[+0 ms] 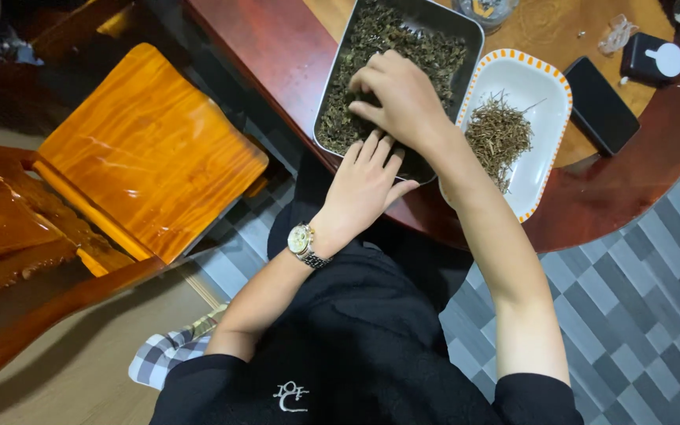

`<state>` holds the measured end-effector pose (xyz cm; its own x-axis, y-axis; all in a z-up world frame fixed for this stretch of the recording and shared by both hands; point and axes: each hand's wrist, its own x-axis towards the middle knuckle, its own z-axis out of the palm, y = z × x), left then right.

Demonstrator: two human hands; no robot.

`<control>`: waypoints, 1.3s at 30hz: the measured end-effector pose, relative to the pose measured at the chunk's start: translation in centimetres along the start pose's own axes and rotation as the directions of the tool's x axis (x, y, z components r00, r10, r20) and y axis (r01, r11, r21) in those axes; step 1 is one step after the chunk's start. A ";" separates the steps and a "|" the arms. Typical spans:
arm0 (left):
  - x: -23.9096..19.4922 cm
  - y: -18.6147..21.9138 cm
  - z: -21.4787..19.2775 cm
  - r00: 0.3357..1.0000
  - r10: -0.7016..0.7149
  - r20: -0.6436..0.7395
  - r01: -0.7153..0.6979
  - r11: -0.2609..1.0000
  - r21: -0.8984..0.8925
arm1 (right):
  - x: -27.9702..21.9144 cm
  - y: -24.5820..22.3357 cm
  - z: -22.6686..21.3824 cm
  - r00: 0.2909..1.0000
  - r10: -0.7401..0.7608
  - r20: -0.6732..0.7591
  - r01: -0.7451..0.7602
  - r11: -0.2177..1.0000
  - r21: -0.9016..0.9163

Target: The person sits at a table and sorts dried herbs by hand, picking small pieces from a metal tray and placing them into a white bowl. The person uses both hands to sift through the herbs and transfer them between containers.

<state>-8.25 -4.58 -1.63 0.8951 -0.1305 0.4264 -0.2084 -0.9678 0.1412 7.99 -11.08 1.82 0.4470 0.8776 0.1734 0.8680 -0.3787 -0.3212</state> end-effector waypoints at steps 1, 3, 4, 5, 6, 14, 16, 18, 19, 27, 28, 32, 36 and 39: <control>-0.1 -0.1 0.1 1.000 -0.005 0.002 0.006 1.000 -0.003 | 0.2 0.5 0.7 1.000 -0.001 0.006 0.001 1.000 0.002; -0.2 -0.3 0.3 1.000 0.004 0.000 -0.004 0.997 -0.071 | 0.6 1.5 1.9 0.995 -0.094 -0.034 0.090 0.990 -0.108; -0.3 -0.4 0.3 1.000 0.002 0.002 -0.001 0.997 -0.074 | 0.6 2.1 1.7 0.995 -0.093 -0.030 0.089 0.990 -0.107; -0.4 -0.4 0.3 1.000 0.003 0.007 -0.002 0.998 -0.066 | 0.5 2.7 1.5 0.996 -0.072 -0.052 0.065 0.990 -0.129; -0.4 -0.4 0.3 1.000 0.004 0.012 -0.004 0.998 -0.059 | 0.4 3.3 1.2 0.996 -0.051 -0.075 0.040 0.988 -0.151; -0.4 -1.1 -1.4 0.996 0.075 -0.043 -0.081 0.981 -0.174 | -1.6 -0.2 -0.8 0.996 -0.065 0.053 0.069 0.995 -0.069; -0.6 -1.6 -1.5 0.994 0.092 -0.052 -0.101 0.976 -0.192 | -1.8 0.5 -1.0 0.995 -0.076 0.071 0.083 0.991 -0.109; -1.2 -1.9 -0.9 0.995 0.096 -0.030 -0.100 0.960 -0.263 | -2.2 1.0 -2.2 0.990 0.008 0.142 -0.015 0.999 0.046; -1.2 -2.0 -1.1 0.995 0.092 -0.031 -0.097 0.959 -0.266 | -2.6 0.6 -3.0 0.989 0.007 0.146 -0.014 0.999 0.045; -0.9 -3.2 -1.4 0.995 0.092 -0.048 -0.103 0.823 -0.559 | -7.3 0.6 -2.7 1.000 0.027 0.017 -0.025 0.996 -0.085; -0.5 -3.8 -1.6 0.994 0.095 -0.047 -0.105 0.822 -0.560 | -7.9 0.0 -3.1 0.999 0.029 0.016 -0.028 0.996 -0.086; 0.8 -7.1 -1.7 0.987 0.157 -0.020 -0.156 0.942 -0.298 | -10.4 -0.9 -3.5 0.992 0.029 -0.121 -0.045 0.990 -0.131; 4.6 -9.9 -2.0 0.995 0.101 -0.014 -0.100 0.945 -0.310 | -12.5 -1.4 -4.1 0.973 0.038 -0.227 -0.056 0.996 -0.071; 6.1 -10.8 -2.3 0.980 0.184 0.072 -0.167 0.966 -0.198 | -14.1 -0.7 -3.4 0.955 0.068 -0.289 -0.092 0.993 -0.071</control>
<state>-1.43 5.54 1.54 0.8674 -0.3219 0.3795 -0.4289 -0.8703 0.2420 1.80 -24.16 2.75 0.5484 0.7274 0.4124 0.8362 -0.4781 -0.2687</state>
